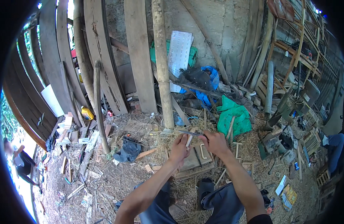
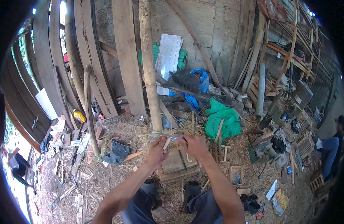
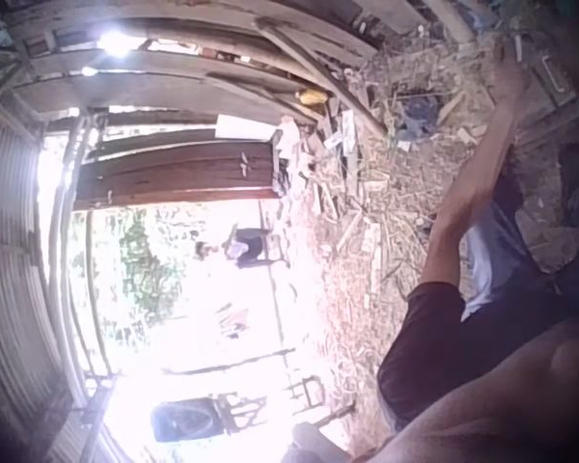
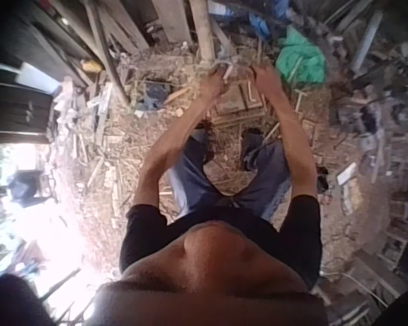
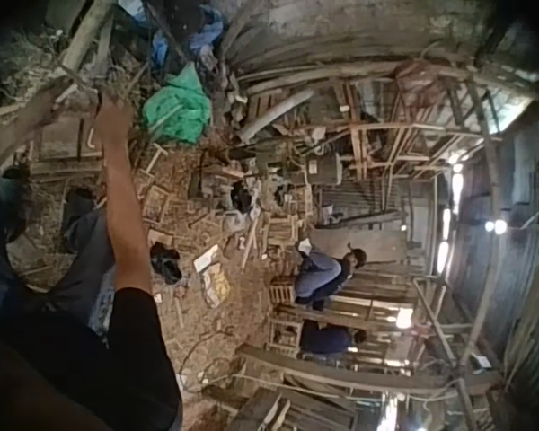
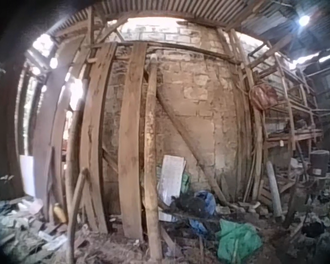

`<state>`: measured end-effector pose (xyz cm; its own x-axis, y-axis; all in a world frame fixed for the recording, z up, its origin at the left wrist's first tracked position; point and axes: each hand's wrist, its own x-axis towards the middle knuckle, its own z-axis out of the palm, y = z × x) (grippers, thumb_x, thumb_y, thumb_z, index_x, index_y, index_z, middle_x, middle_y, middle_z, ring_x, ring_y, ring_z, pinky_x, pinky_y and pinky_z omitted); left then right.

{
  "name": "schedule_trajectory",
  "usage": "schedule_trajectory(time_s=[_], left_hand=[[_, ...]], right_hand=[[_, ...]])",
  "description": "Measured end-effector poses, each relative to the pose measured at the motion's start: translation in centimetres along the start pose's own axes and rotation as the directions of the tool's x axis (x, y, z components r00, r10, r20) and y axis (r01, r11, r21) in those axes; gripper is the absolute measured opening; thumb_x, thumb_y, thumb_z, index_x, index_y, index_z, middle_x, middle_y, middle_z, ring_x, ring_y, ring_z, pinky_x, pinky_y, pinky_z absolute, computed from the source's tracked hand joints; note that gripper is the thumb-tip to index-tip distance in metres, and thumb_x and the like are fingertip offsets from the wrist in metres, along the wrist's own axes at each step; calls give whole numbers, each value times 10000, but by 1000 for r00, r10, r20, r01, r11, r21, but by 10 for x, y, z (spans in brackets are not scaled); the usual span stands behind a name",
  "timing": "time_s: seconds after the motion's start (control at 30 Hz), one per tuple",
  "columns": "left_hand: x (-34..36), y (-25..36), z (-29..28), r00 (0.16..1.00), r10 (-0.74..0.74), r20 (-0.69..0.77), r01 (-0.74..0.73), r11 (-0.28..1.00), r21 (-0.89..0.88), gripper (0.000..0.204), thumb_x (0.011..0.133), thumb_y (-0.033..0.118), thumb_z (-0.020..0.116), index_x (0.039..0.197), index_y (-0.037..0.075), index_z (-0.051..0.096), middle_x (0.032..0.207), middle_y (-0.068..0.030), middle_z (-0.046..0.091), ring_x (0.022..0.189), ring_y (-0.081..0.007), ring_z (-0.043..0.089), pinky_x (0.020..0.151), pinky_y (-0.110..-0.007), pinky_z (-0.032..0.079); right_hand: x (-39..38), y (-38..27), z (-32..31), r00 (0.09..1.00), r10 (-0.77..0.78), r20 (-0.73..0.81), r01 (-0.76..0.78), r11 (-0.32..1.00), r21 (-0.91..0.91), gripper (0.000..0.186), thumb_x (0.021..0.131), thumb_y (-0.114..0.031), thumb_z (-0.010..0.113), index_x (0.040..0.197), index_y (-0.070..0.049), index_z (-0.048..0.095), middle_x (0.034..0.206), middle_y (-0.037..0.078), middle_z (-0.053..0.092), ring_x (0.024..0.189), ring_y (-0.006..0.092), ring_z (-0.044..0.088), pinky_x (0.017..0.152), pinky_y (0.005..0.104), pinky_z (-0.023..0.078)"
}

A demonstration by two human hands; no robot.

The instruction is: The person crafts a wooden handle by marking a small block of wood with a pencil and then using a knife to shave and carve the wood into a curved shape.

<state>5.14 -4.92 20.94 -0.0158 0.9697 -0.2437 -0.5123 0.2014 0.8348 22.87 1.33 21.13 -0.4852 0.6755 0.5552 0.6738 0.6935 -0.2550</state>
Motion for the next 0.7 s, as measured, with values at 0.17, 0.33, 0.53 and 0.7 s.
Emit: schedule_trajectory(time_s=[0.17,0.33,0.53,0.7], left_hand=[[4,6,1,996,42,-79,-47,997,-57,194,1014,290,450,1030,119,540,701,-7,470,442,-78,374,377,-211,242],[-3,8,-5,995,55,82,-44,990,-135,183,1017,280,441,1035,124,536,713,-14,467,421,-81,339,375,-216,227],[-11,14,3,988,-128,-89,110,978,-178,170,1018,269,432,1007,124,519,656,-14,446,414,-89,319,368,-226,208],[-21,10,1,995,-98,20,100,988,-121,220,1025,282,402,980,115,538,615,7,414,405,-86,304,364,-234,200]], right_hand=[[0,-29,18,998,-34,-48,31,998,-47,388,916,-416,566,756,-63,549,565,136,596,504,346,618,465,434,484],[2,-29,23,992,-101,-80,94,992,-81,441,902,-475,568,758,-59,542,569,129,605,498,323,626,446,420,493],[4,-16,25,990,-134,-52,126,983,-130,441,904,-486,557,780,-63,535,586,125,615,505,314,633,451,406,504],[-4,15,16,997,-49,-58,44,995,-84,408,931,-460,518,862,-62,580,596,159,621,544,339,645,479,440,510]])
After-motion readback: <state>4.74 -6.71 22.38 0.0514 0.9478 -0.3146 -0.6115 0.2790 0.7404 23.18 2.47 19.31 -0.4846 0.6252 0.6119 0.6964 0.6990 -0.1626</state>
